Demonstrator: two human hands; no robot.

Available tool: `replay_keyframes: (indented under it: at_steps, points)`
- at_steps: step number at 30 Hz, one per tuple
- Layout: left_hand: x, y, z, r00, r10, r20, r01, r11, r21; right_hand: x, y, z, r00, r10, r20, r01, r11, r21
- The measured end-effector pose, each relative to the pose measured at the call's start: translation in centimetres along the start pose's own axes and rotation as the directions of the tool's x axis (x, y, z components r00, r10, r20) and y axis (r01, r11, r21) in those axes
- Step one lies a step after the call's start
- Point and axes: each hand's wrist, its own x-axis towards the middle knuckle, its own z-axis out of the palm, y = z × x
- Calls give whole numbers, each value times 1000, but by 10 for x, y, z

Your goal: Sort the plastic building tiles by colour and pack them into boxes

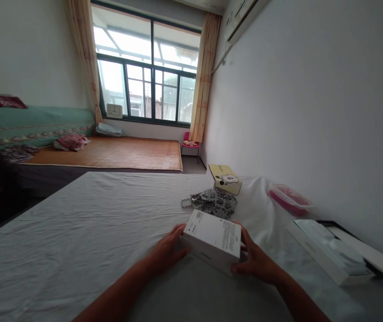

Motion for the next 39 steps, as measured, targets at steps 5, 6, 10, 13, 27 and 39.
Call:
replay_keyframes:
  at_steps: [5,6,10,13,27,39]
  points:
    - [0,1,-1,1000,-8,-18,8,1000,-18,-6,-4,4,999,41,-9,-41,999,-10]
    - [0,1,0,1000,-2,-19,1,1000,-23,-7,-5,4,1000,28,2,-28,1000,-2]
    - [1,-3,1,1000,18,-20,-19,999,-40,-11,-18,9,1000,-19,17,19,1000,23]
    - [1,-7,1,999,5,-31,-7,998,-61,-20,-25,21,1000,-12,9,12,1000,8]
    - [7,-16,-11,987,-160,5,159,971,-177,-49,-20,54,998,60,17,-61,994,89]
    - [1,-10,-7,995,-95,12,94,995,20,-44,40,107,982,20,-188,-30,998,-50]
